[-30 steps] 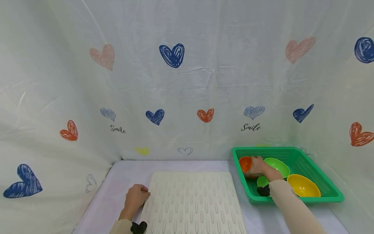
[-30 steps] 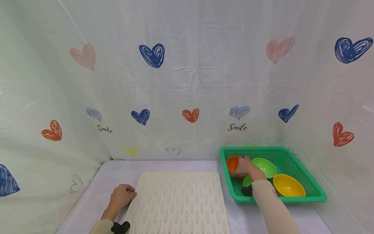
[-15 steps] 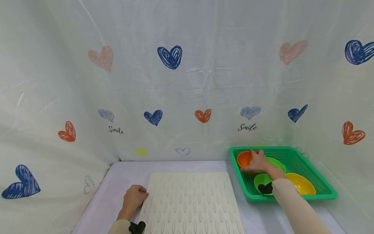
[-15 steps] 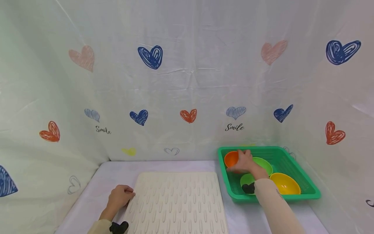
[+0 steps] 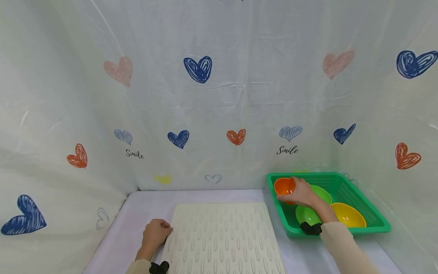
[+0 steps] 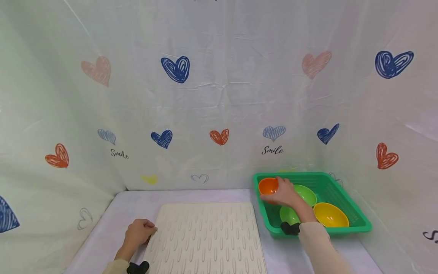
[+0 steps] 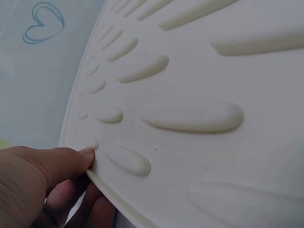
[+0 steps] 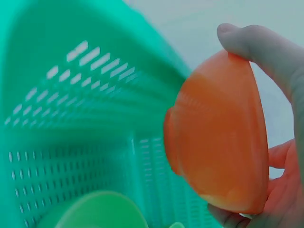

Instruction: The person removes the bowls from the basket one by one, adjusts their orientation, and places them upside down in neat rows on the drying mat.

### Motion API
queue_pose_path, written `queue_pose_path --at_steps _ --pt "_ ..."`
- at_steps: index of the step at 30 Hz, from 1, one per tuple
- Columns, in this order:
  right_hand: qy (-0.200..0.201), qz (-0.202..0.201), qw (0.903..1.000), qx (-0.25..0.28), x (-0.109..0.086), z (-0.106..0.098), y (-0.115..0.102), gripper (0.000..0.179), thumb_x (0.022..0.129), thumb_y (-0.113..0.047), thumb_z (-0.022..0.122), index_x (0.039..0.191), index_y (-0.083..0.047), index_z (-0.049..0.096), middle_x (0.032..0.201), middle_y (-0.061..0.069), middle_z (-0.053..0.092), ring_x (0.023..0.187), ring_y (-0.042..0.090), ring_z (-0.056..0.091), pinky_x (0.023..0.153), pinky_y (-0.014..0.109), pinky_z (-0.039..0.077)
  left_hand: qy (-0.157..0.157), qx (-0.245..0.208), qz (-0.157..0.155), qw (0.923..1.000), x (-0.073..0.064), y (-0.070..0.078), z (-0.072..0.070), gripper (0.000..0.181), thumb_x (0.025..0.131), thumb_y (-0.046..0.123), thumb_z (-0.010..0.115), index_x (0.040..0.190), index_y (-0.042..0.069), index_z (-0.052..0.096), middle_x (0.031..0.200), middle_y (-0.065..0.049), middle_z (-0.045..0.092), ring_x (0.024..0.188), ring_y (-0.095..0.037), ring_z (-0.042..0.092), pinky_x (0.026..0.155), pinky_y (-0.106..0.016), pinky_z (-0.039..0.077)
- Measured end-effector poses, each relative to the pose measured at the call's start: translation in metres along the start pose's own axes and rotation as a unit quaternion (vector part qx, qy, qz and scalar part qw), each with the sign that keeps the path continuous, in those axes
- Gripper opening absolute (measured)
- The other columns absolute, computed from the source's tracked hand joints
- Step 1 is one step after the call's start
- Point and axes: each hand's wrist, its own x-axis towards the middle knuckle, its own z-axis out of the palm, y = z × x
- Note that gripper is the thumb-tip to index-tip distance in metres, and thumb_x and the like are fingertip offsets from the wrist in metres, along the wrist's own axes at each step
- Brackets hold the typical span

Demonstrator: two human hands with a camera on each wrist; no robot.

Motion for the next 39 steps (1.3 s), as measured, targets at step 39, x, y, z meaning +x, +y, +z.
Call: queue_pose_path --at_steps 39 --pt "-0.002 -0.059 0.9953 0.077 -0.052 0.029 -0.095 0.111 0.064 -0.052 0.084 0.148 -0.002 0.031 0.142 0.022 0.035 0.110 0.034 0.051 0.073 0.040 0.056 0.000 0.011 -0.008 0.9999 -0.001 0.000 0.000 0.015 0.079 0.020 0.076 0.078 0.007 0.070 0.069 0.002 0.067 0.058 -0.013 0.058 0.060 -0.039 0.047"
